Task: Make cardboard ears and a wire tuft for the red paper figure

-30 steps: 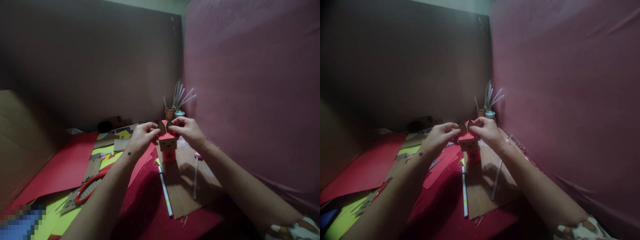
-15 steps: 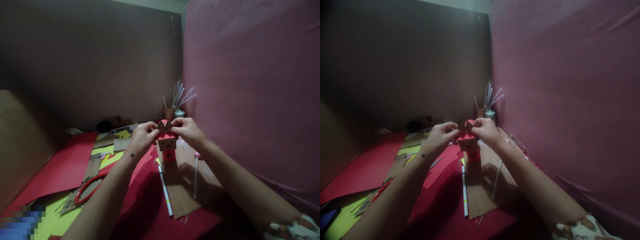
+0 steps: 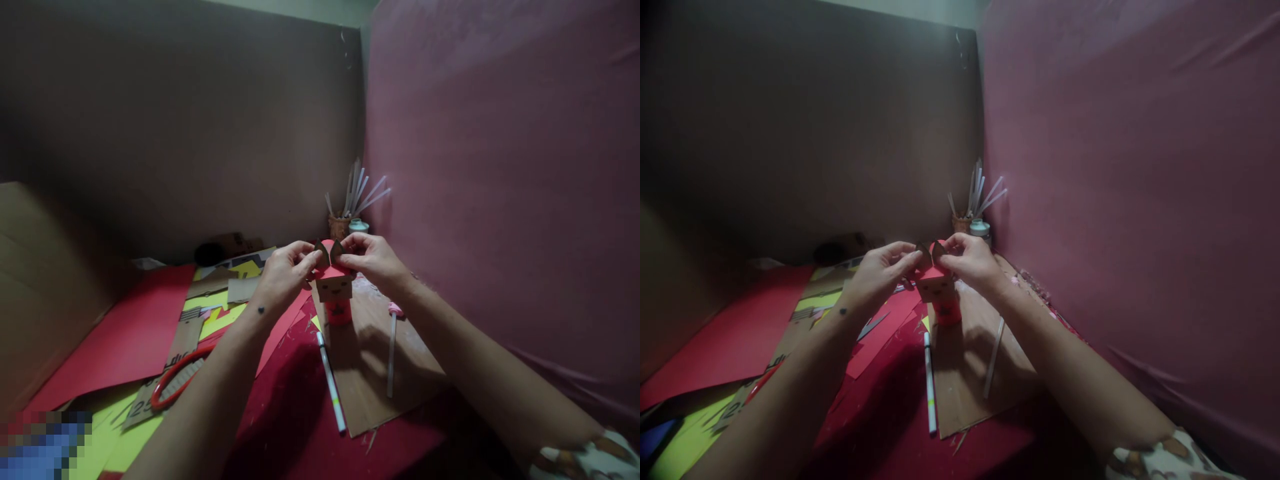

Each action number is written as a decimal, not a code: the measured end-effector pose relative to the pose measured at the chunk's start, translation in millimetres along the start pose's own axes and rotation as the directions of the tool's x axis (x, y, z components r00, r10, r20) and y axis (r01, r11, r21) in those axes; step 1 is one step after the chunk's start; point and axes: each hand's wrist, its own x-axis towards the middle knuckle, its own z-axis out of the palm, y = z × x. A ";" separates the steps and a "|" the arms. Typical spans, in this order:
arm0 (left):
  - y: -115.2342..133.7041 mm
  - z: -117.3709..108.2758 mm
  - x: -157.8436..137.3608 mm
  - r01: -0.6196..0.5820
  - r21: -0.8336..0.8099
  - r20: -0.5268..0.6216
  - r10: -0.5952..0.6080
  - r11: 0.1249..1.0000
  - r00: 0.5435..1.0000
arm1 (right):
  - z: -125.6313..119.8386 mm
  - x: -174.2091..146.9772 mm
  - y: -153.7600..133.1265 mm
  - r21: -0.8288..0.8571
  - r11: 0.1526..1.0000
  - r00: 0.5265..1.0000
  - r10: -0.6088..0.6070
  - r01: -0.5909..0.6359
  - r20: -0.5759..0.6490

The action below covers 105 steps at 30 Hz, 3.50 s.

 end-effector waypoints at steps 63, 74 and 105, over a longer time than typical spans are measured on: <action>-4.1 3.0 -0.7 0.009 -0.027 -0.030 -0.010 1.000 0.999 | 4.6 -4.2 22.9 0.141 0.989 0.996 -0.041 0.053 -0.084; -3.3 2.0 -0.4 0.016 -0.023 -0.013 -0.016 1.000 1.000 | 3.9 -3.6 22.8 0.149 0.988 0.996 -0.029 0.041 -0.084; 33.0 -0.1 44.1 -0.228 0.473 0.059 0.228 0.851 0.972 | 5.2 4.1 22.8 0.160 0.982 0.995 -0.104 0.103 -0.004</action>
